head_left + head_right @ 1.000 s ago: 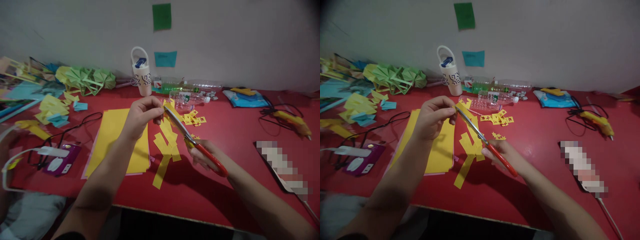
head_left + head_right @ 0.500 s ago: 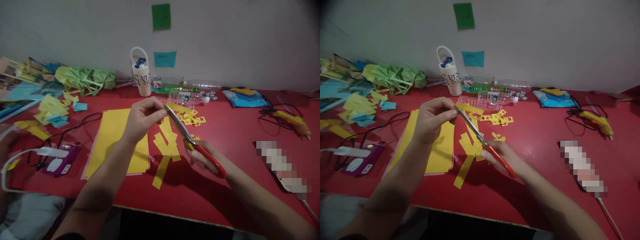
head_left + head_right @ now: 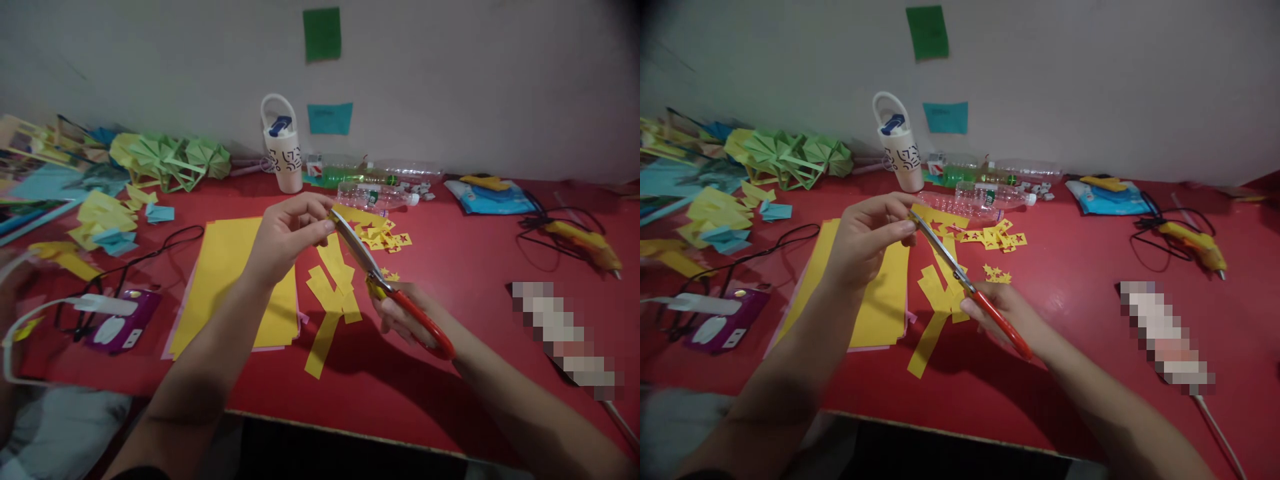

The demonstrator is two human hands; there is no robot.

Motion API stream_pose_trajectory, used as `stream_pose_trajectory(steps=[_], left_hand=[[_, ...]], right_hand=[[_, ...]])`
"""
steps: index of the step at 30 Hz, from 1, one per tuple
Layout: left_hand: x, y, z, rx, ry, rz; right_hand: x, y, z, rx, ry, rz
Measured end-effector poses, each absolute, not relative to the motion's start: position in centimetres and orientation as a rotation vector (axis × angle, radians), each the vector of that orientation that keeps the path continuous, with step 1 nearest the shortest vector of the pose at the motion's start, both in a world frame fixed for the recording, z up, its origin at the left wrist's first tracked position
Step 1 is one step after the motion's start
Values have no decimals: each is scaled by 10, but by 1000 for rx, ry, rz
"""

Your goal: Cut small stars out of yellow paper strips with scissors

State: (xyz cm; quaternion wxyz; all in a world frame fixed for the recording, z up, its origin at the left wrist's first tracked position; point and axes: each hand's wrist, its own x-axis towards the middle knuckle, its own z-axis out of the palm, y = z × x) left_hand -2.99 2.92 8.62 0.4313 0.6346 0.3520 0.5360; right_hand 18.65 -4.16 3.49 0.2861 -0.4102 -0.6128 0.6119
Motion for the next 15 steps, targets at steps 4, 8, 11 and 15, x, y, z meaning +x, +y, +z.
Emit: stream_pose_trajectory(steps=[4, 8, 11, 15], left_hand=[[-29, 29, 85, 1539, 865, 1338], [-29, 29, 85, 1533, 885, 1331], [-29, 30, 85, 1530, 889, 1323], [-29, 29, 84, 1513, 871, 1321]], right_hand=[[183, -44, 38, -1133, -1614, 1622], [183, -45, 41, -1156, -1622, 1625], [183, -44, 41, -1171, -1611, 1641], [182, -44, 40, -1197, -1569, 1658]])
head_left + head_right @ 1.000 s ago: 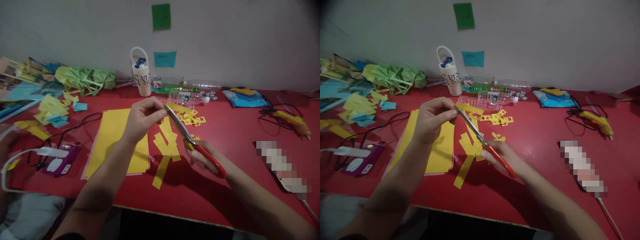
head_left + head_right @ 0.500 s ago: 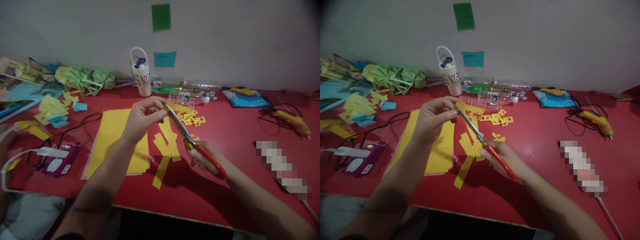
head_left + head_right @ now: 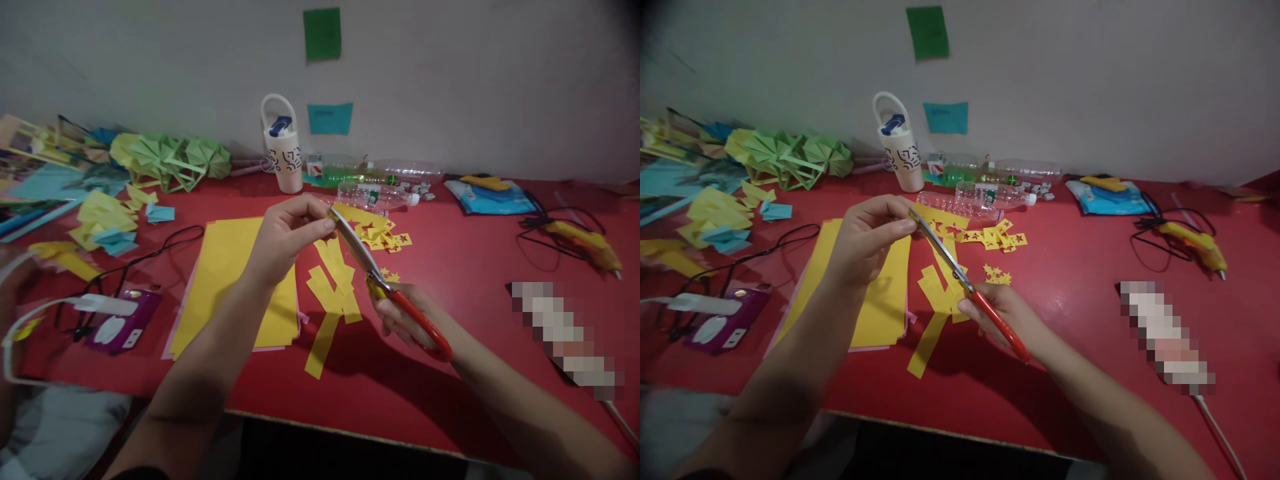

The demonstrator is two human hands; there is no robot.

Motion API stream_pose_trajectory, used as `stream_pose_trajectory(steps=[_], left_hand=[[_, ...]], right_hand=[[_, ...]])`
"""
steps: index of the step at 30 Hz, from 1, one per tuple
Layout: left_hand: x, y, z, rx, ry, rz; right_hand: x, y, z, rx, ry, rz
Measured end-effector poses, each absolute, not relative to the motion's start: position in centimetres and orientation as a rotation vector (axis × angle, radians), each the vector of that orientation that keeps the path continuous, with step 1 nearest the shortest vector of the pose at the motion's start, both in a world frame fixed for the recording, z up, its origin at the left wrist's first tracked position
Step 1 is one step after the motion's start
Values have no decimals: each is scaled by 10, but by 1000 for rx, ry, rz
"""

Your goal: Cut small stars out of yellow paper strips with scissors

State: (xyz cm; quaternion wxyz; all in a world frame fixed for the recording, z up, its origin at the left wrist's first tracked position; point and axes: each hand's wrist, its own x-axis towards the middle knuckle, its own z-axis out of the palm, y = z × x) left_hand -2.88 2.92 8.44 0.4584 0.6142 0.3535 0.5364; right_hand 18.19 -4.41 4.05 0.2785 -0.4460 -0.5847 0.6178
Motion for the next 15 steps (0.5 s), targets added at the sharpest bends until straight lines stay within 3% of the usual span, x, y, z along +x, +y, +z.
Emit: stream_pose_trajectory(steps=[7, 15], left_hand=[[-29, 34, 83, 1429, 843, 1289], [-15, 39, 68, 1176, 862, 916]], right_hand=[[181, -41, 36, -1211, -1545, 1546], [185, -21, 22, -1233, -1413, 1292]])
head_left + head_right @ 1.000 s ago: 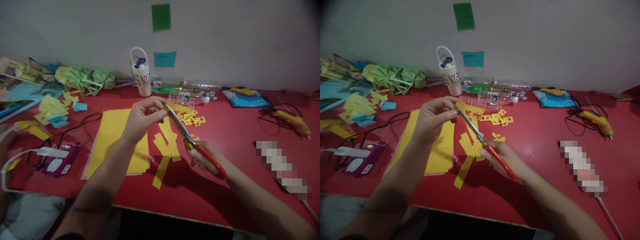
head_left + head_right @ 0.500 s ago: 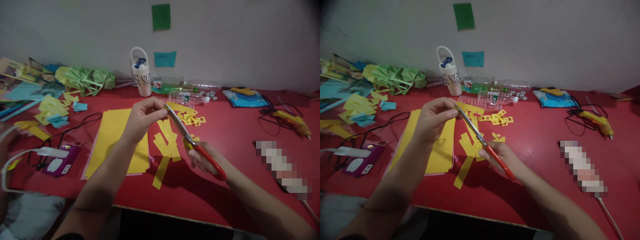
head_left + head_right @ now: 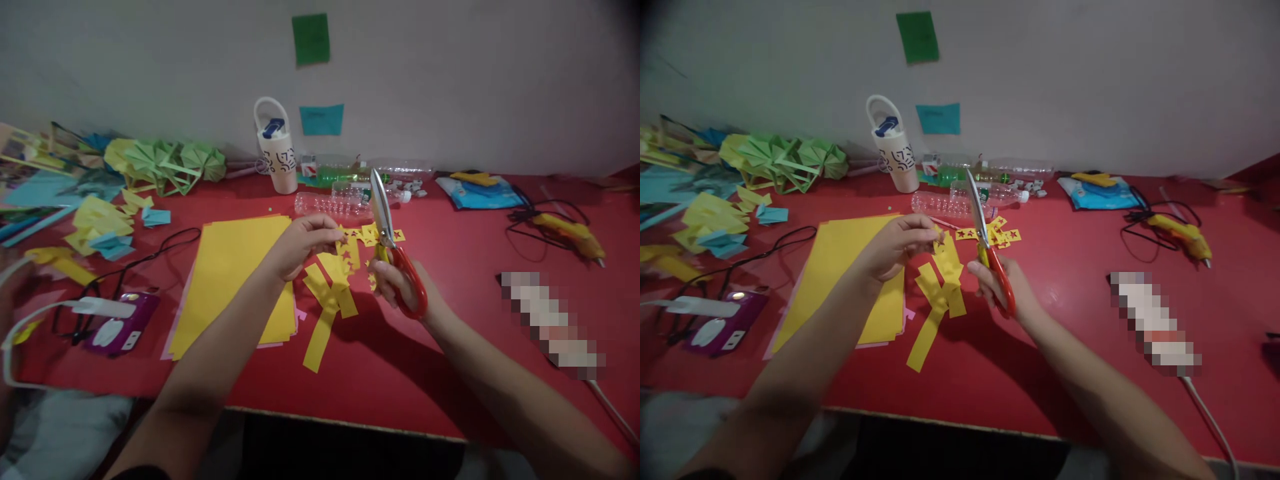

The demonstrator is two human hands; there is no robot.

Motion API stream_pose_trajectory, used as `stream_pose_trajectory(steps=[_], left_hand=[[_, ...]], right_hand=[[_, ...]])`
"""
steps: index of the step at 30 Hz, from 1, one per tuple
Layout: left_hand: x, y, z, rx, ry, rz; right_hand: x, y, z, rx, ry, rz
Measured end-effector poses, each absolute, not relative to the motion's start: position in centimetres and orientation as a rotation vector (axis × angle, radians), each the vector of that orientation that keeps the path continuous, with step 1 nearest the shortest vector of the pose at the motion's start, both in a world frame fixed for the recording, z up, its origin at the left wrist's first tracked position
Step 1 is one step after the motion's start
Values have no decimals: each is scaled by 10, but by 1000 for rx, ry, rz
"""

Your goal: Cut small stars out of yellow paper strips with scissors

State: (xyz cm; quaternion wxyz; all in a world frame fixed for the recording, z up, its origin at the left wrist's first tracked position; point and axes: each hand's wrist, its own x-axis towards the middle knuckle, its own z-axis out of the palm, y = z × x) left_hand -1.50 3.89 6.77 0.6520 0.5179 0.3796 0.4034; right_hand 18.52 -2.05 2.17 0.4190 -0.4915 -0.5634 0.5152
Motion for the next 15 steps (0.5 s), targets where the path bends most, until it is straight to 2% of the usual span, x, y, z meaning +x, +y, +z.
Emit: stream_pose_trajectory(steps=[5, 10, 15], left_hand=[[4, 33, 53, 1085, 859, 806], [18, 30, 37, 1048, 866, 815], [21, 37, 21, 1574, 1123, 739]], right_hand=[[181, -17, 21, -1165, -1313, 1395], [183, -17, 24, -1328, -1299, 1339], [201, -5, 25, -1243, -1195, 1229]])
